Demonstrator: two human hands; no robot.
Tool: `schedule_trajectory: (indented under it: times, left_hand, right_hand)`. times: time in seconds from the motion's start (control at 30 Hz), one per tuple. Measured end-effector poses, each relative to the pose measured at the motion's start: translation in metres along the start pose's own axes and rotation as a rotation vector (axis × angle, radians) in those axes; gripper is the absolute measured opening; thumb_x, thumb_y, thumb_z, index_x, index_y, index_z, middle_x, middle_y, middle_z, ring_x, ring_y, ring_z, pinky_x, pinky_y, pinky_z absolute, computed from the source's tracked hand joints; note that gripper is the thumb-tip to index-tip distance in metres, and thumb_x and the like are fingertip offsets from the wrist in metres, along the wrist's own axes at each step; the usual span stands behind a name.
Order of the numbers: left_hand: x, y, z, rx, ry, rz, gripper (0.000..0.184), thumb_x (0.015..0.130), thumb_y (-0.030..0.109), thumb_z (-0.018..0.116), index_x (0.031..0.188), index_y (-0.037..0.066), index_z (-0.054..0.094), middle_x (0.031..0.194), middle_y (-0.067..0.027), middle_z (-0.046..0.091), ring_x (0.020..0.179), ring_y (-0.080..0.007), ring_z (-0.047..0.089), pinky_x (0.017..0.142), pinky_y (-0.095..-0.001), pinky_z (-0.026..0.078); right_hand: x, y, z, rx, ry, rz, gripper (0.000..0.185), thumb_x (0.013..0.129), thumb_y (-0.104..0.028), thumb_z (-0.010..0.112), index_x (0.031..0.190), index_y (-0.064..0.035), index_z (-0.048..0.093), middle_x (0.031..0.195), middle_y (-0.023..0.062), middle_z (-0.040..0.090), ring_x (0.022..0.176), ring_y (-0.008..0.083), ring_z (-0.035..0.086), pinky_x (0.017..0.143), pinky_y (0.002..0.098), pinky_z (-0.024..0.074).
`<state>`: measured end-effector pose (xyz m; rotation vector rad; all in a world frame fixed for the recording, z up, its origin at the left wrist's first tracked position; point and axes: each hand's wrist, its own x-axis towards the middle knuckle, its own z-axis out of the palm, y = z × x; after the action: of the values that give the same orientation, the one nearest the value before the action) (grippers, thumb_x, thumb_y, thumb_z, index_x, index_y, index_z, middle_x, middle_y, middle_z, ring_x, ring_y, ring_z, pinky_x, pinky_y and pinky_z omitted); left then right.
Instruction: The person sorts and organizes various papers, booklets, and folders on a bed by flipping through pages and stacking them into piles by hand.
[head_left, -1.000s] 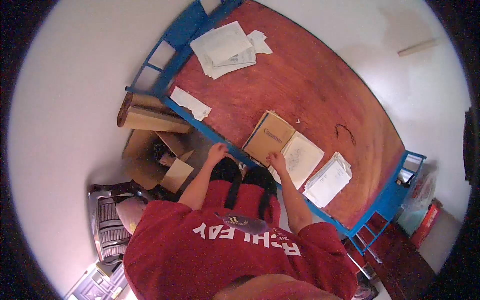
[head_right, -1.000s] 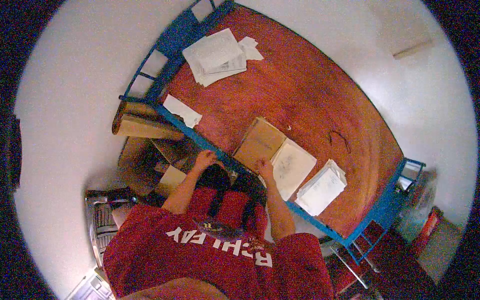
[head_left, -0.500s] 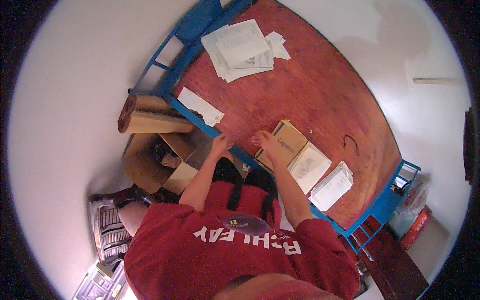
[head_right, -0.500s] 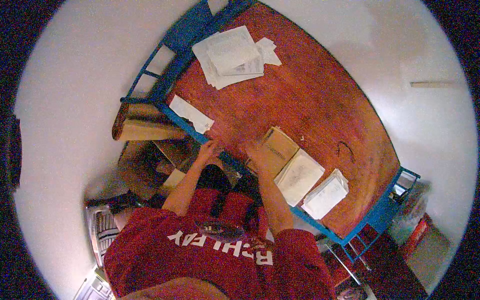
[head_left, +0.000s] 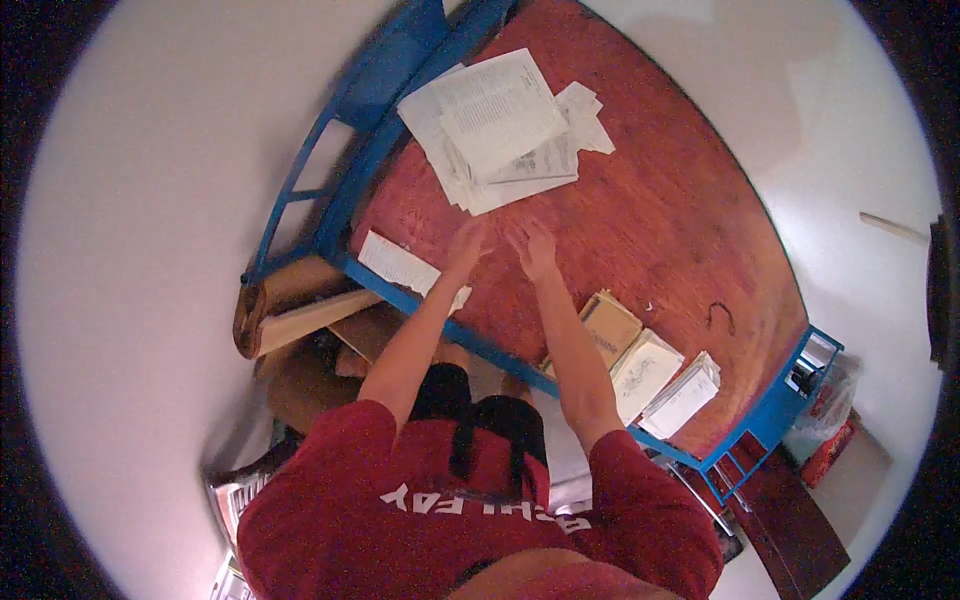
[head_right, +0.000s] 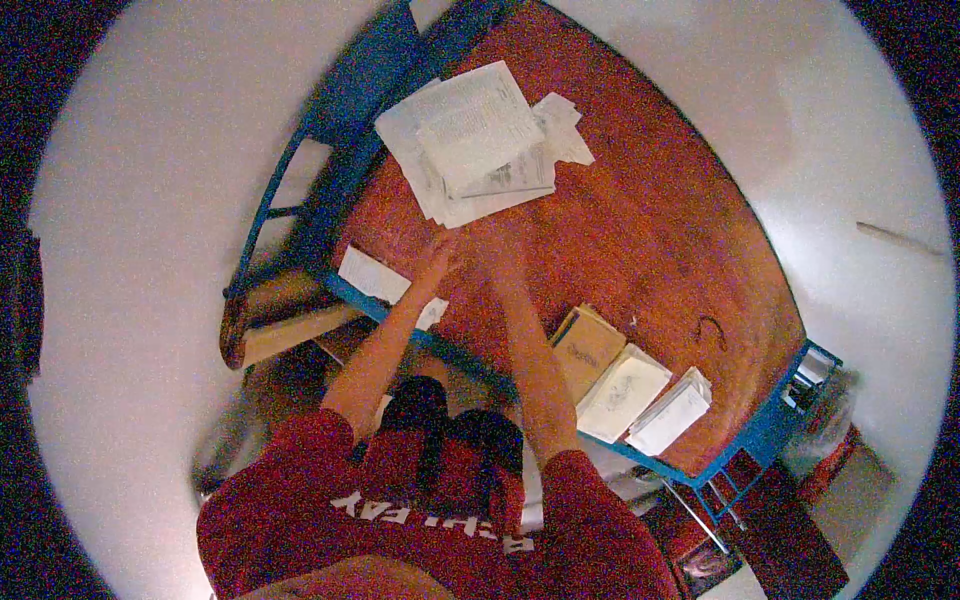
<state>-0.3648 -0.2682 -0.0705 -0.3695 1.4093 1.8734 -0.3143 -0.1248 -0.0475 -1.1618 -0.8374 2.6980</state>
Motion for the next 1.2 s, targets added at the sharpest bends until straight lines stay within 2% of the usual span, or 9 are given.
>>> schedule_trajectory:
  times: [0.1,0.2,0.27,0.73,0.93,1.03,1.1,1.13,1.2]
  left_hand:
    - [0.024,0.020,0.007,0.020,-0.027,-0.013,0.036,0.088,0.019,0.046,0.120,0.003,0.042,0.118,-0.0087,0.044,0.104,-0.0177,0.044,0.076,-0.0303,0.048]
    - [0.039,0.026,0.007,0.013,-0.019,-0.038,0.039,0.087,0.020,0.046,0.122,0.003,0.040,0.121,-0.0088,0.042,0.106,-0.0187,0.045,0.077,-0.0298,0.047]
    - [0.043,0.030,0.005,0.023,-0.004,-0.114,0.041,0.087,0.020,0.047,0.123,0.003,0.039,0.122,-0.0088,0.042,0.106,-0.0189,0.045,0.077,-0.0304,0.047]
    - [0.071,0.036,0.000,-0.180,0.316,-0.107,0.048,0.077,0.012,0.058,0.115,-0.005,0.035,0.101,-0.0183,0.052,0.081,-0.0253,0.058,0.066,-0.0336,0.051]
    - [0.091,0.049,0.005,-0.165,0.321,-0.189,0.044,0.074,0.003,0.058,0.108,-0.011,0.032,0.095,-0.0236,0.051,0.066,-0.0281,0.061,0.053,-0.0344,0.054]
    - [0.078,0.051,0.011,-0.216,0.294,-0.106,0.043,0.073,0.000,0.057,0.107,-0.009,0.033,0.096,-0.0249,0.051,0.068,-0.0281,0.060,0.056,-0.0348,0.053]
    - [0.056,0.039,0.010,-0.128,0.288,-0.007,0.045,0.074,0.006,0.059,0.110,-0.007,0.035,0.099,-0.0232,0.051,0.080,-0.0278,0.059,0.061,-0.0358,0.053]
    - [0.046,0.027,0.002,-0.120,0.288,-0.009,0.045,0.074,0.006,0.059,0.110,-0.007,0.035,0.099,-0.0232,0.051,0.080,-0.0278,0.059,0.061,-0.0358,0.053]
    - [0.027,0.006,-0.013,0.875,0.325,0.280,0.042,0.077,0.013,0.058,0.112,-0.002,0.040,0.102,-0.0193,0.051,0.093,-0.0257,0.053,0.066,-0.0361,0.052]
  right_hand:
    - [0.035,0.004,0.005,0.079,0.053,0.004,0.034,0.085,-0.008,0.044,0.117,0.0007,0.036,0.117,0.0143,0.046,0.109,0.0270,0.044,0.090,0.0397,0.0403]
    - [0.065,0.013,0.005,-0.669,-0.076,-0.316,0.036,0.085,-0.007,0.046,0.118,0.0017,0.035,0.118,0.0125,0.044,0.110,0.0255,0.042,0.091,0.0390,0.0387]
    - [0.071,0.001,0.027,0.208,0.176,-0.051,0.034,0.083,-0.007,0.049,0.114,0.0016,0.038,0.110,0.0109,0.046,0.108,0.0246,0.042,0.092,0.0392,0.0378]
    - [0.100,0.022,-0.007,-0.346,0.379,-0.119,0.017,0.081,-0.013,0.051,0.095,-0.0033,0.050,0.087,0.0073,0.052,0.079,0.0212,0.053,0.073,0.0405,0.0469]
    - [0.082,0.013,0.017,0.112,0.369,0.078,0.018,0.081,-0.016,0.054,0.095,-0.0042,0.050,0.085,0.0065,0.054,0.074,0.0196,0.054,0.070,0.0336,0.0482]
    - [0.110,0.057,-0.038,-0.415,0.319,-0.192,0.019,0.081,-0.015,0.054,0.096,-0.0035,0.050,0.084,0.0064,0.055,0.075,0.0185,0.055,0.070,0.0314,0.0480]
    - [0.112,0.060,-0.037,-0.891,0.262,-0.424,0.019,0.082,-0.014,0.054,0.096,-0.0027,0.050,0.084,0.0065,0.056,0.077,0.0177,0.055,0.071,0.0305,0.0475]
    - [0.091,0.034,0.002,-0.577,0.340,-0.277,0.022,0.081,-0.014,0.054,0.098,-0.0011,0.050,0.088,0.0064,0.057,0.079,0.0170,0.056,0.072,0.0299,0.0466]
    - [0.066,0.025,0.021,-0.252,0.411,-0.135,0.025,0.081,-0.014,0.055,0.101,0.0005,0.051,0.091,0.0064,0.058,0.080,0.0162,0.056,0.072,0.0293,0.0458]
